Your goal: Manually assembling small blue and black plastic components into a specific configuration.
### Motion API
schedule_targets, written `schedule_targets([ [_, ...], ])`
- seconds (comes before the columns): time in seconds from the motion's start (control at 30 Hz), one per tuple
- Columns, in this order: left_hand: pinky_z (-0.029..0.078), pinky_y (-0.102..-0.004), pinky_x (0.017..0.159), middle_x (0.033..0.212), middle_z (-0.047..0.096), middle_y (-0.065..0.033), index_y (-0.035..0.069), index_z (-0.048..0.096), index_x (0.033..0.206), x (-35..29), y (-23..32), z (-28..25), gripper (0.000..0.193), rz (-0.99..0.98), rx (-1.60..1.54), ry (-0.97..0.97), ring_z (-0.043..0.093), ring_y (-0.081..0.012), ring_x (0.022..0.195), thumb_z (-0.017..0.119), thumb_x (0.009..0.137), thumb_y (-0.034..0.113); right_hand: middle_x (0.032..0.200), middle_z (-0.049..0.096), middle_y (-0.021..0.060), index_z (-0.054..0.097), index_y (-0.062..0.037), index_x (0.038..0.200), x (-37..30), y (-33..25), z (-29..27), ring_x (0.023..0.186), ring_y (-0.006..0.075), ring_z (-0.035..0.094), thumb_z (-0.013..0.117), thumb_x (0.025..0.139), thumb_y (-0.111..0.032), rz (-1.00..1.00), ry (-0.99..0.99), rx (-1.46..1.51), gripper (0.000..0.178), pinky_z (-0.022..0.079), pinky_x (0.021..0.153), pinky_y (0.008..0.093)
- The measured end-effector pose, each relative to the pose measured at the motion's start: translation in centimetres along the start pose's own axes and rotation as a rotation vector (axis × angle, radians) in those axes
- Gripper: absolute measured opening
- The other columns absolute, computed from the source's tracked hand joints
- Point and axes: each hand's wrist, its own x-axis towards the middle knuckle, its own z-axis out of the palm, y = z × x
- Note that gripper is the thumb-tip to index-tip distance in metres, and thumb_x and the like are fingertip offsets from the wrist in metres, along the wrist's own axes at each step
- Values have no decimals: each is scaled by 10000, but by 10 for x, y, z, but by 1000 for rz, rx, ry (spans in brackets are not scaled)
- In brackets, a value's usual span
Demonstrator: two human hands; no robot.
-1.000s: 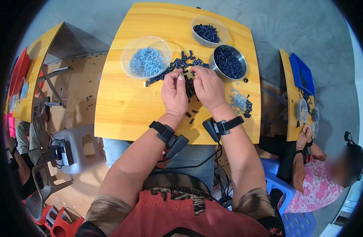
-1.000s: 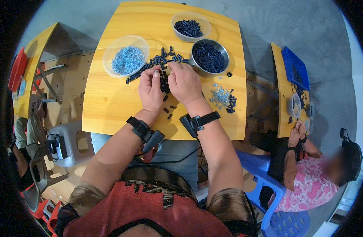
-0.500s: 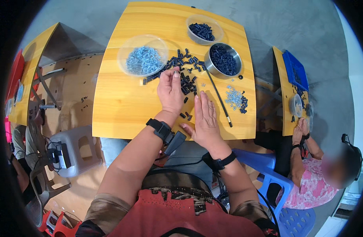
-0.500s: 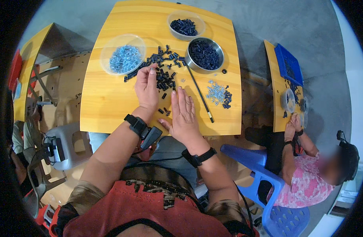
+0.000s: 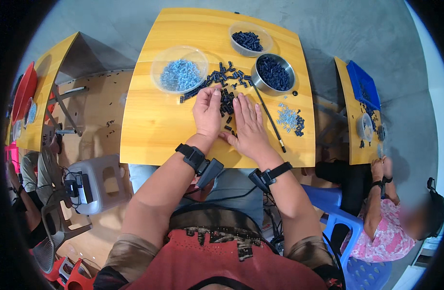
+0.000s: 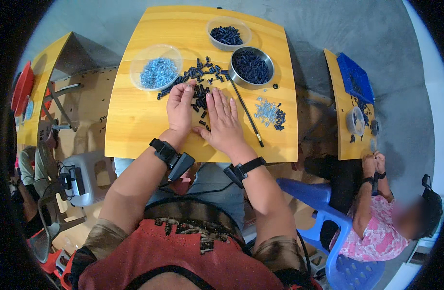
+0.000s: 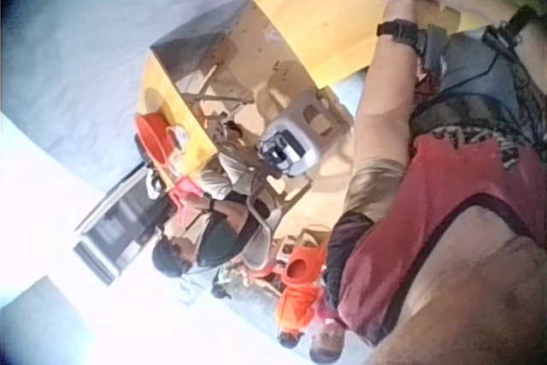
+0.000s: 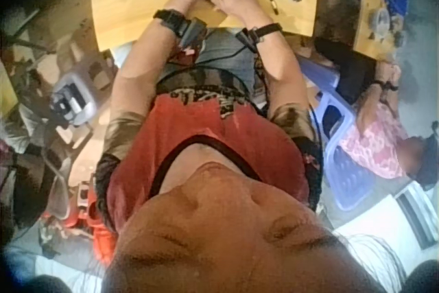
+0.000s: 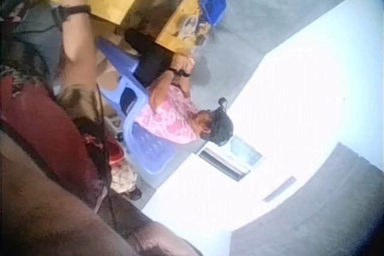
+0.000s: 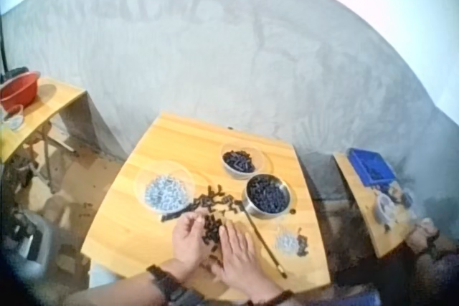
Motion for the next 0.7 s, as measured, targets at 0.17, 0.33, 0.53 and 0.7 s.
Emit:
schedule_targets([
  [0.17, 432, -228, 794, 986, 616, -46, 23, 544, 916, -8, 17, -12, 80, -113, -32, -64, 534, -83, 866, 534, 906, 101, 1458, 225, 162, 192, -28, 1408, 2, 4, 3, 1363, 286, 194, 582, 779, -495, 2, 30, -20, 875, 108, 1100, 488],
  [0.33, 430, -215, 777, 962, 625, -48, 12, 548, 930, -18, 29, -29, 114, -95, 36, -144, 530, -71, 840, 541, 909, 124, 1449, 238, 174, 196, -19, 1403, 1, 7, 8, 1354, 304, 209, 552, 790, -530, 38, 60, -31, 874, 132, 1089, 502],
  [0.53, 431, -261, 871, 1042, 616, -91, 16, 544, 967, -33, 50, -60, 130, -217, 56, -199, 555, -130, 967, 527, 919, 135, 1390, 289, 227, 208, 3, 1384, -10, -1, -22, 1284, 372, 289, 656, 766, -375, 59, 94, 136, 851, 234, 1059, 449],
  [0.7, 443, -258, 865, 1041, 617, -96, 12, 543, 976, -40, 54, -72, 139, -250, 17, -217, 564, -132, 965, 523, 921, 138, 1070, 505, 181, 517, 4, 1116, -39, -11, -24, 1006, 359, 477, 683, 719, -132, 58, 194, 280, 451, 404, 865, 411],
])
